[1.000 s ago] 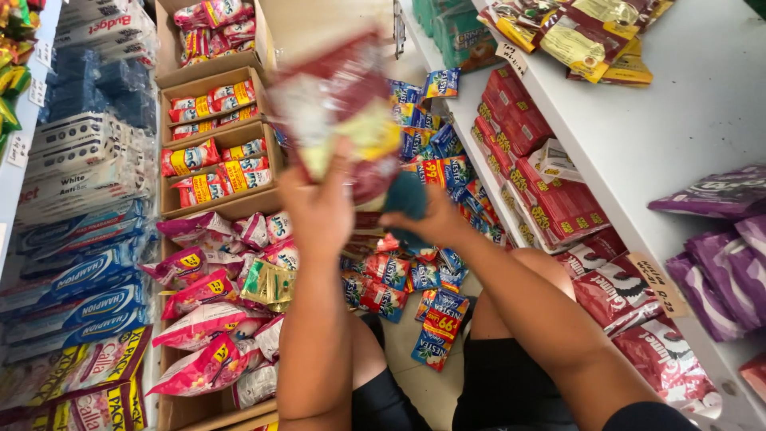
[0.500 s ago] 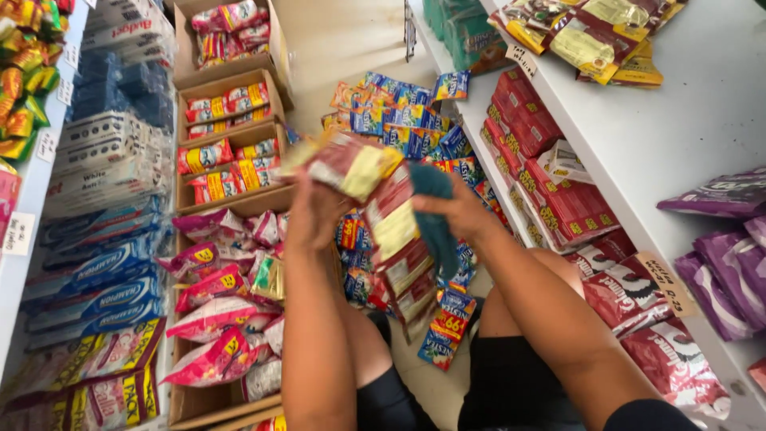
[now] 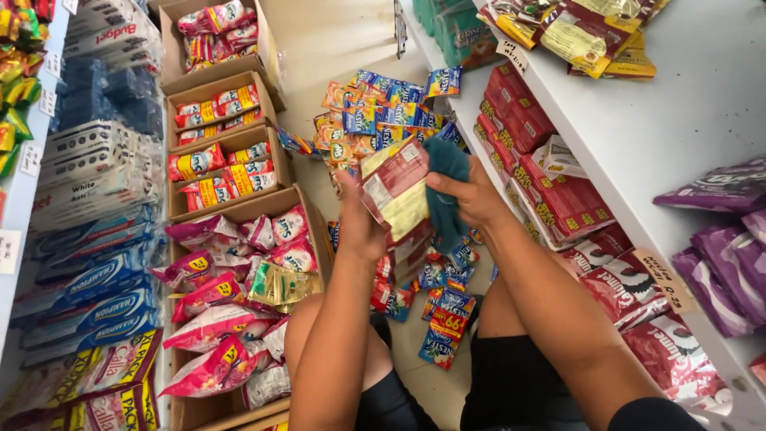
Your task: Sorting and cleaning small food packets from a pile on the floor into cardboard boxes
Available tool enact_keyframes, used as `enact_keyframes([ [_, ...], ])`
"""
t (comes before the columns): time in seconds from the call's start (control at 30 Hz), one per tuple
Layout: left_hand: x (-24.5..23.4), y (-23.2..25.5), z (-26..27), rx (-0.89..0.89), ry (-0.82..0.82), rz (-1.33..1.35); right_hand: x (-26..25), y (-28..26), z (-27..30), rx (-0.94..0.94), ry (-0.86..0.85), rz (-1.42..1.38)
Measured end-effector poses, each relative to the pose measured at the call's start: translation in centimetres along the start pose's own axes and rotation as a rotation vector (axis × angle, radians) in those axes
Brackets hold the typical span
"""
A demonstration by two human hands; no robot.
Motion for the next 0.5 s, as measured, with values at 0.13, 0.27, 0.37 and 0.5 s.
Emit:
enact_keyframes([
  [0.13,-1.1,-0.9,0.0,-0.036,-0.022,0.037,-1.8,3.7,-1.4,0.014,0.073,0.007],
  [0.27,-2.1,0.8,-0.6,0.089,0.016,-0.057,0.0,2.7,-0.7,-0.009,-0.055,0.096],
  [0.37,-2.7,3.1,0.1,0.183,0.059,-0.050,1.0,4.2,0.2,0.019,-0.182,0.150],
  [0.5,-2.6,5.3,1.1,0.280,0.076,0.009,0.8,9.3,0.3,0.041,-0.325,0.184],
])
Point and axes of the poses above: each hand's wrist, its own z-axis away from the middle knuckle, its own x-axis out of the palm, y = z × x, the point moved 4 cm from there along -z, towards the middle knuckle, and after that the axes turned 15 degrees about z, right-handed, at the moved point
